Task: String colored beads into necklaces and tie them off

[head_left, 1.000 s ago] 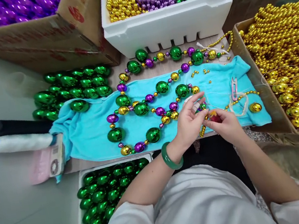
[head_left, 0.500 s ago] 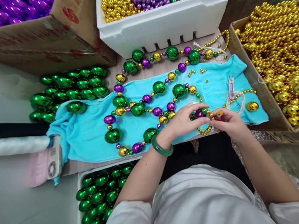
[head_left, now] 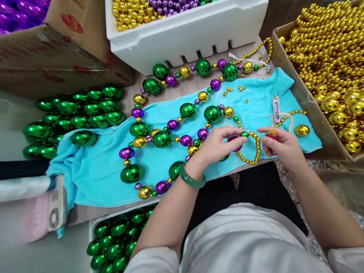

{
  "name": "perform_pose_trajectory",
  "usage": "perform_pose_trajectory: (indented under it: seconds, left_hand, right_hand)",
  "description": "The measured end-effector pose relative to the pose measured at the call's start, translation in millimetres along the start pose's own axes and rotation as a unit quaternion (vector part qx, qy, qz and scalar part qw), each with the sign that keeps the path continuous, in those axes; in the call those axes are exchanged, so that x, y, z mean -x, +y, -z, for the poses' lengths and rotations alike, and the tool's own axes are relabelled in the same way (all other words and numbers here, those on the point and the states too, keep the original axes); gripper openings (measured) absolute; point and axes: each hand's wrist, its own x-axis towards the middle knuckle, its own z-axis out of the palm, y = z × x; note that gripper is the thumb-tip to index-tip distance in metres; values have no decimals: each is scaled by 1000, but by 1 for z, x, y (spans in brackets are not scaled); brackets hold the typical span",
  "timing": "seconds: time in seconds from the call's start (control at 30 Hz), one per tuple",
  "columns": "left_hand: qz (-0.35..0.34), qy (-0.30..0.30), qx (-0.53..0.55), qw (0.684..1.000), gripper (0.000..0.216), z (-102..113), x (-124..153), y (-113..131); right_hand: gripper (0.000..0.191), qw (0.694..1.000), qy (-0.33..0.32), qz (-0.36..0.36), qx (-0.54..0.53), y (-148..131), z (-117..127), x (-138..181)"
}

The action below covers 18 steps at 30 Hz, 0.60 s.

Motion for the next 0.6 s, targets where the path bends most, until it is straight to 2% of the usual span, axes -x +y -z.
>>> perform_pose_trajectory:
  seconds: [0.13, 0.2, 0.3, 0.43, 0.5, 0.6]
  left_hand:
    - [-34, 0, -87, 996, 26, 3, -1, 3]
    - [-49, 8, -129, 990, 26, 1, -1, 5]
    - [-60, 17, -162, 985, 27, -2, -2, 8]
    - [-73, 18, -155, 985, 26, -4, -3, 11]
    - [-76, 22, -139, 987, 25, -4, -4, 11]
    - [-71, 34, -113, 991, 24, -5, -4, 8]
  right_hand:
    - [30, 992, 104, 54, 57, -2, 17, -9]
    - [32, 993, 92, 62, 50, -6, 22, -11]
    - [37, 996, 43, 63, 41, -14, 24, -12]
    - [33, 990, 26, 69, 116, -19, 24, -16]
    - [28, 975, 78, 73, 196, -17, 24, -22]
    - [26, 932, 190, 87, 297, -12, 25, -32]
